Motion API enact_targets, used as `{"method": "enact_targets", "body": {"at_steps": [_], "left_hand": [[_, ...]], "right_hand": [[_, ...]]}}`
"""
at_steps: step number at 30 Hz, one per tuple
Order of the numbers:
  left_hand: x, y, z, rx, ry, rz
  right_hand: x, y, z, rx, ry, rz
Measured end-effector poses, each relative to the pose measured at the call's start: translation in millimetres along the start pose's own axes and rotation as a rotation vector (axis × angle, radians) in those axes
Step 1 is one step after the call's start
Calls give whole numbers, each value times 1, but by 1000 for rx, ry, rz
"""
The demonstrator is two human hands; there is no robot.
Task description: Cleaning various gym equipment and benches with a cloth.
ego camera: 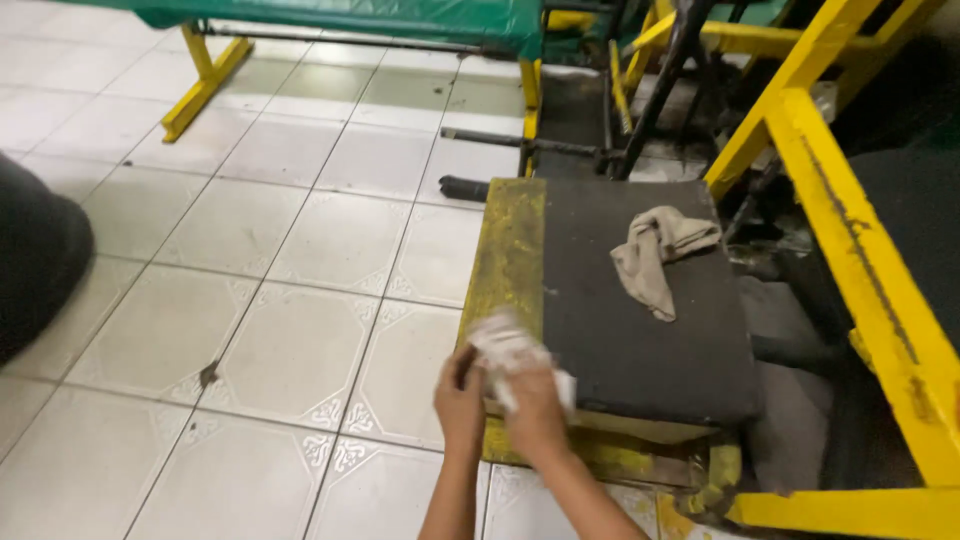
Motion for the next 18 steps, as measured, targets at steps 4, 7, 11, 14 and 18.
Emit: {"method": "enact_targets", "body": {"at_steps": [4, 7, 11, 14, 18], "left_hand": [[40, -2, -5, 64, 210, 354], [63, 8, -6, 198, 195, 373], [74, 20, -8, 264, 206, 346], [80, 19, -17, 248, 172, 379], [99, 18, -14, 182, 171, 375]], "right_hand": [[-5, -34, 13, -144, -228, -278], [40, -90, 68, -63, -198, 143], [-1, -94, 59, -33, -38, 29], [-55, -58, -6, 73, 7, -93], [-42, -35, -79, 308, -270, -544]]}}
Point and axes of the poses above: each hand's wrist, its own y-axis away from the middle knuckle, its own x-axis out of the back of the hand, z = x × y, the point moved 3 cm from there along -y, towards the middle knuckle, and after that the axes turned 8 degrees about -x, right-handed, at the moved point
